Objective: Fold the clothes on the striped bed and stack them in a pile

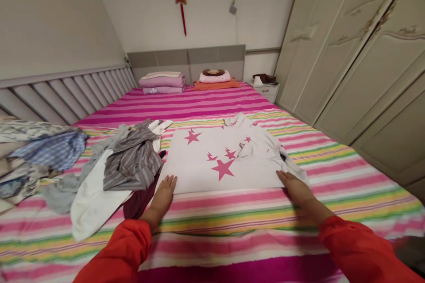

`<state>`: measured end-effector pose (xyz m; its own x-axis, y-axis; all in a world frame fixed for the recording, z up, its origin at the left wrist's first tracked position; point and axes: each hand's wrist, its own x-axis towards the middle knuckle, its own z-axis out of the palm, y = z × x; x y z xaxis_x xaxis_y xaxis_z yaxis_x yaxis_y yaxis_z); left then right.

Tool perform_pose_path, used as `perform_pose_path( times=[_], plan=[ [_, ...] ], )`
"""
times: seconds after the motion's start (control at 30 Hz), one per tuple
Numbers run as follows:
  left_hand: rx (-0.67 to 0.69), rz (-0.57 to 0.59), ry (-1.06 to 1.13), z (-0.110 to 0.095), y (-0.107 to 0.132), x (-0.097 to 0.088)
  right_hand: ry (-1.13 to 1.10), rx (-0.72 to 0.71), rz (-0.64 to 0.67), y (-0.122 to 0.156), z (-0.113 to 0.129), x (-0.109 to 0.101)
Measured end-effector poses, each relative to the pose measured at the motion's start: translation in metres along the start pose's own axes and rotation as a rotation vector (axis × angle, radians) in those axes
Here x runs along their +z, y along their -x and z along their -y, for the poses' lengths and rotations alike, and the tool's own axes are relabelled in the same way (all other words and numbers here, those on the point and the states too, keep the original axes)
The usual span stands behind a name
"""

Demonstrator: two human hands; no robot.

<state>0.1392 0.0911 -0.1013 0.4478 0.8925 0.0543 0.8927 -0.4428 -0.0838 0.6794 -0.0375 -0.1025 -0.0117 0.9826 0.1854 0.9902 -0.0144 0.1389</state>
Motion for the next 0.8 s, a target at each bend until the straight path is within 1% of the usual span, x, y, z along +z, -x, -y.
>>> perform_pose_path(
  times=[0.1, 0.2, 0.27, 0.4, 0.47, 0.53, 0.6, 0.67, 0.73, 0.8],
  plan=[
    [0.031, 0.033, 0.003, 0.002, 0.02, -0.005, -0.013, -0.036, -0.014, 0.018, -0.001, -0.007],
    [0.065, 0.012, 0.014, 0.003, 0.05, -0.001, 0.003, -0.063, -0.035, 0.047, 0.0, -0.012],
    [0.086, -0.028, 0.015, 0.004, 0.075, 0.01, 0.004, -0.071, -0.045, 0.072, 0.002, -0.013],
    [0.103, -0.161, 0.029, 0.005, 0.13, 0.041, -0.054, -0.055, -0.051, 0.125, 0.012, -0.013],
    [0.098, -0.212, 0.06, 0.006, 0.154, 0.053, -0.096, -0.031, -0.016, 0.146, 0.018, -0.014],
    [0.079, -0.217, 0.088, 0.006, 0.172, 0.058, -0.14, 0.012, 0.047, 0.159, 0.023, -0.017],
    [0.074, -0.197, 0.097, 0.006, 0.18, 0.056, -0.19, 0.064, 0.138, 0.164, 0.028, -0.025],
    [0.111, -0.176, 0.088, 0.004, 0.177, 0.048, -0.247, 0.11, 0.249, 0.162, 0.033, -0.037],
    [0.164, -0.155, 0.072, -0.007, 0.164, 0.04, -0.317, 0.122, 0.328, 0.154, 0.043, -0.05],
    [0.203, -0.171, 0.047, -0.029, 0.144, 0.037, -0.397, 0.111, 0.317, 0.142, 0.06, -0.06]
  ],
)
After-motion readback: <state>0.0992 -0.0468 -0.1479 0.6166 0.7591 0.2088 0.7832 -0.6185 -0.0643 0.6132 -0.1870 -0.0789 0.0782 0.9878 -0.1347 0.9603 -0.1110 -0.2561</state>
